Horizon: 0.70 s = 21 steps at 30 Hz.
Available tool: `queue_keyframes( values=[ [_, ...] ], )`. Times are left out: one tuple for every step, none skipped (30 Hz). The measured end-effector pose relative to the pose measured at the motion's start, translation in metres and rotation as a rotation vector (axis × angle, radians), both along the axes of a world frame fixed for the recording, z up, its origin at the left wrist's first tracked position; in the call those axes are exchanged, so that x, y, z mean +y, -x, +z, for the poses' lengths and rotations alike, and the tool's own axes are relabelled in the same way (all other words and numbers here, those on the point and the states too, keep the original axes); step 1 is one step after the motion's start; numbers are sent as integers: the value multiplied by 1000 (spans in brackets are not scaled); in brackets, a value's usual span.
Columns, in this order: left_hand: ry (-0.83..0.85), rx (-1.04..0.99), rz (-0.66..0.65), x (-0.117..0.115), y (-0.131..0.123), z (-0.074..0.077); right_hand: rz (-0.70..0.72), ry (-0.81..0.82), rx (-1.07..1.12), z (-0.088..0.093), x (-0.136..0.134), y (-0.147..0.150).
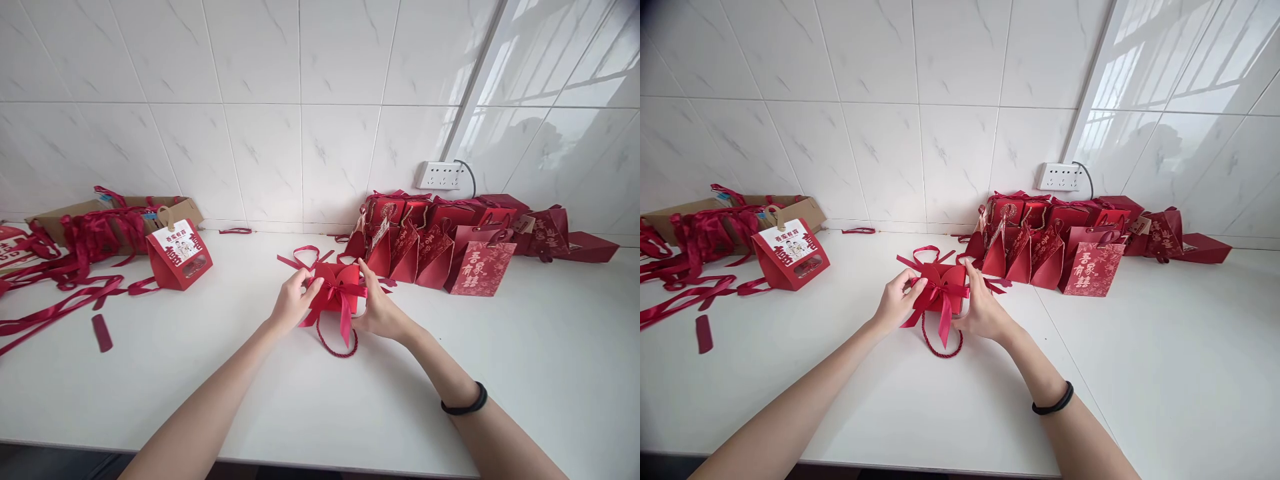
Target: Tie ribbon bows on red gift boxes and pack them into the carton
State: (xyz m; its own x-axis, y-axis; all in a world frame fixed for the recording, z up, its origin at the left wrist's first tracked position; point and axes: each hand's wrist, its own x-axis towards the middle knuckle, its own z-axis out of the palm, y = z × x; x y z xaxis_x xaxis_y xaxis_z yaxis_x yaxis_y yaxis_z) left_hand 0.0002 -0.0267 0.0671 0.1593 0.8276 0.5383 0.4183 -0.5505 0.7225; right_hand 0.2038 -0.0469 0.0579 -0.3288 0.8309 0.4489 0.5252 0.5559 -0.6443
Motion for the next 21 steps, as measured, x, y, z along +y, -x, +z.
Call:
queue_keyframes(
  values=[
    [-21,-2,3,-1,-1,0,-18,-18,-10,-1,1,0],
    [-55,-5,6,-2,-2,-1,-47,-38,-9,-2,1,1],
    [-101,-2,3,-3,-3,-1,-74,-63,-8,-4,2,1],
    [-158,11,-13,-3,-3,-1,-98,-97,-12,-5,3,2],
    [-218,37,-43,-4,-4,-2,-115,-139,-20,-6,4,2],
    [-273,76,-87,-4,-4,-2,-128,-184,-30,-7,5,3],
    [-315,127,-137,-4,-5,-1,-139,-228,-37,-7,5,3],
    [-345,181,-185,-4,-5,-1,-150,-262,-40,-7,5,3],
    [-370,234,-222,-5,-6,0,-158,-286,-39,-6,4,3],
    [-394,279,-244,-6,-6,0,-161,-296,-32,-5,3,4],
    [-417,316,-250,-7,-7,2,-159,-296,-23,-5,2,4],
    [-442,344,-245,-9,-8,3,-154,-292,-13,-4,1,5],
    [-469,366,-232,-12,-10,5,-146,-288,-6,-4,0,5],
    [-506,385,-216,-14,-12,6,-141,-285,0,-5,-1,6],
    [-559,397,-195,-17,-15,8,-138,-289,6,-6,-2,7],
    [-633,398,-173,-19,-17,9,-139,-300,11,-7,-2,8],
    [-719,385,-152,-21,-19,10,-140,-317,16,-9,-2,8],
    [-796,351,-131,-22,-21,11,-141,-333,26,-11,-1,9],
    [-842,292,-100,-23,-21,11,-146,-345,41,-12,0,9],
    [-839,212,-54,-21,-20,11,-153,-351,58,-13,2,9],
    [-776,124,7,-19,-18,10,-161,-349,73,-14,3,8]
  ],
)
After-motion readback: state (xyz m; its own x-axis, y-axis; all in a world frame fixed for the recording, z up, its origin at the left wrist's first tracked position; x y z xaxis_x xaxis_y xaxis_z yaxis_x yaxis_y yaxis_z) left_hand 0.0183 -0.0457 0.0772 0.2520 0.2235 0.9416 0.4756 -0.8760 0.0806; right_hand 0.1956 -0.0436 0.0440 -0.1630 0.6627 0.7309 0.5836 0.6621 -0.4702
